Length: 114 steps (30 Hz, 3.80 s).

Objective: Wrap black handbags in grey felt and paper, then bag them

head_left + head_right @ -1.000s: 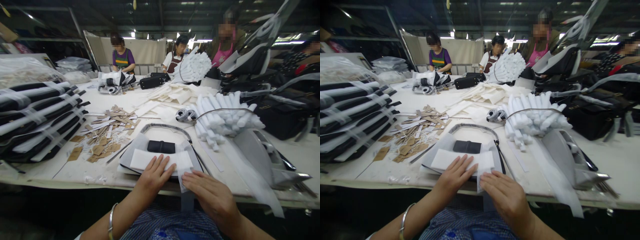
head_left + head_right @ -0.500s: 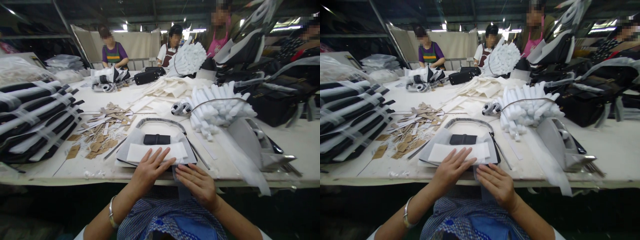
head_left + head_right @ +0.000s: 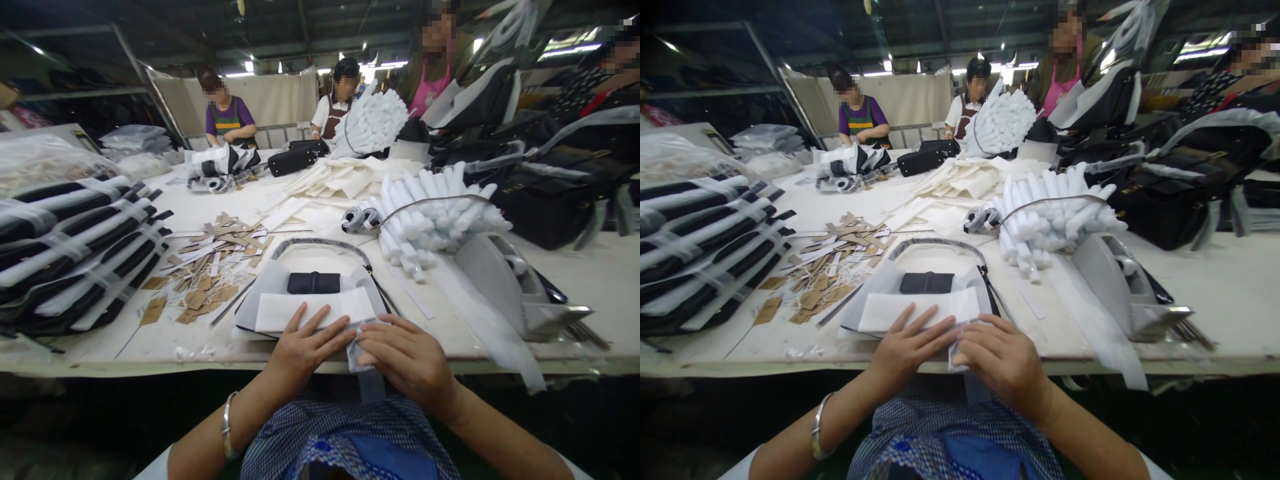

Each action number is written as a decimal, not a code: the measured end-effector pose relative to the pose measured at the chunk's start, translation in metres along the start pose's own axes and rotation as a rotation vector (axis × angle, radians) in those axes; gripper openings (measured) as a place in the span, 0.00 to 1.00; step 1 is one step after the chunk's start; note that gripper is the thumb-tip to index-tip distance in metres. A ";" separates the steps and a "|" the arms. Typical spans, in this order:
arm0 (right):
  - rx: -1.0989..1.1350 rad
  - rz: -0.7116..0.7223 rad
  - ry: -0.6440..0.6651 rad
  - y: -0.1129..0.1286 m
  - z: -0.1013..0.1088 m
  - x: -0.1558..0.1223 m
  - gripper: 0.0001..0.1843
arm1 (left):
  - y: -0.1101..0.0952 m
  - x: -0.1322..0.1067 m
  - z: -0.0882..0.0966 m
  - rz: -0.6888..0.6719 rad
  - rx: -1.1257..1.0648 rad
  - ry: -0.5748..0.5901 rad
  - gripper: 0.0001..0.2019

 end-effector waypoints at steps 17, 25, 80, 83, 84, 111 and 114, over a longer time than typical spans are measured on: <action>-0.002 -0.027 -0.159 -0.036 -0.028 -0.024 0.29 | -0.001 0.020 0.017 0.333 -0.176 -0.206 0.11; -0.053 -0.025 -0.007 -0.018 -0.015 -0.059 0.32 | -0.004 0.013 0.013 0.296 -0.141 -0.311 0.11; 0.184 -0.507 0.062 -0.034 -0.010 0.027 0.09 | -0.006 0.006 0.009 0.313 -0.129 -0.408 0.11; 0.188 -0.518 0.110 -0.038 -0.007 0.032 0.10 | -0.005 0.006 0.008 0.320 -0.140 -0.408 0.11; 0.192 -0.517 0.126 -0.037 -0.006 0.032 0.10 | -0.005 0.006 0.008 0.322 -0.143 -0.400 0.11; 0.183 -0.297 -0.041 0.009 -0.030 -0.040 0.16 | -0.003 0.006 0.009 0.352 -0.200 -0.403 0.11; 0.143 -0.117 0.024 0.024 -0.032 -0.043 0.22 | -0.003 0.007 0.011 0.357 -0.172 -0.419 0.11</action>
Point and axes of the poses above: each hand's wrist, its own x-axis towards the middle knuckle, its own z-axis out of the back of the hand, y = z × x, the point moved 8 cm from there along x, towards the middle knuckle, and after that the axes turned 14 degrees about x, right-handed, at the moved point
